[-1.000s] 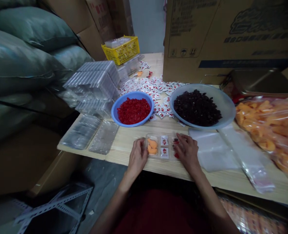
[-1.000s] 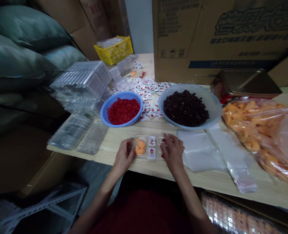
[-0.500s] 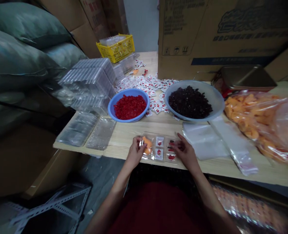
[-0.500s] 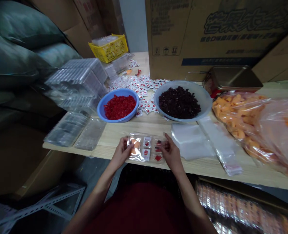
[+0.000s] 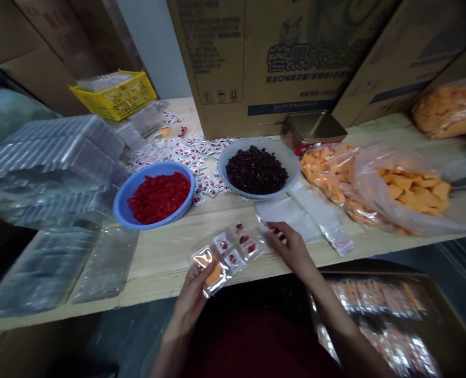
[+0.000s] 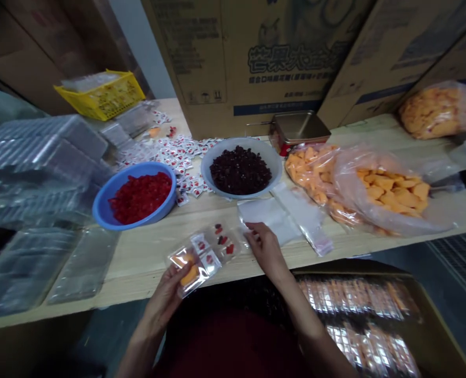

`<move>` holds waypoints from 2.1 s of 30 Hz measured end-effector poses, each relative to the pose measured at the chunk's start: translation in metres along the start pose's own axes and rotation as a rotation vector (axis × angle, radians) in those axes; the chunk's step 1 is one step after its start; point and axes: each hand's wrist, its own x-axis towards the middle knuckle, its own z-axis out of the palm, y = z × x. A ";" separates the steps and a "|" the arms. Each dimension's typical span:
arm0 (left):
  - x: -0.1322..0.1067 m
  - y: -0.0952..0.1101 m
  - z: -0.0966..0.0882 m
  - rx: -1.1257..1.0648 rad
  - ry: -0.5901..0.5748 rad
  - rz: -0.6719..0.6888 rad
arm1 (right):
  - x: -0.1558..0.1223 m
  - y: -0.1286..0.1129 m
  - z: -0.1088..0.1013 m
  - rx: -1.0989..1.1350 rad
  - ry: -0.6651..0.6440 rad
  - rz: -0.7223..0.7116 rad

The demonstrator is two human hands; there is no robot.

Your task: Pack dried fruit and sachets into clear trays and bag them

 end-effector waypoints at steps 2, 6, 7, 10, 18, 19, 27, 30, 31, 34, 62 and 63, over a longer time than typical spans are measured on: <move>0.007 0.007 -0.007 -0.047 0.027 0.021 | -0.006 0.007 -0.013 -0.208 -0.014 -0.056; 0.014 0.018 -0.020 -0.102 0.045 0.057 | -0.012 0.017 -0.014 -0.580 -0.016 -0.132; 0.015 0.019 -0.022 -0.110 0.048 0.066 | -0.010 0.018 -0.011 -0.687 0.005 -0.139; 0.013 0.020 -0.021 -0.122 0.052 0.071 | 0.001 0.017 -0.003 -0.916 -0.002 -0.108; 0.004 0.019 -0.015 -0.166 0.108 0.073 | 0.029 -0.003 -0.013 -0.867 -0.152 -0.049; 0.003 0.018 -0.015 -0.175 0.111 0.069 | 0.032 -0.003 -0.016 -0.799 -0.137 -0.051; 0.004 0.016 -0.001 -0.240 0.045 0.051 | 0.048 0.029 -0.047 -0.084 -0.135 0.147; 0.006 0.016 0.005 -0.243 0.029 0.048 | 0.044 0.039 -0.054 0.198 -0.137 0.221; 0.007 0.016 0.006 -0.238 0.024 0.045 | 0.041 0.039 -0.056 0.204 -0.126 0.223; 0.008 0.015 0.008 -0.222 0.022 0.048 | 0.032 0.039 -0.067 0.197 -0.063 0.185; 0.012 0.014 0.002 -0.133 0.114 0.055 | 0.046 0.053 -0.155 -0.844 0.629 -0.072; 0.012 0.014 0.003 -0.142 0.118 0.054 | 0.045 0.050 -0.158 -0.909 0.683 -0.071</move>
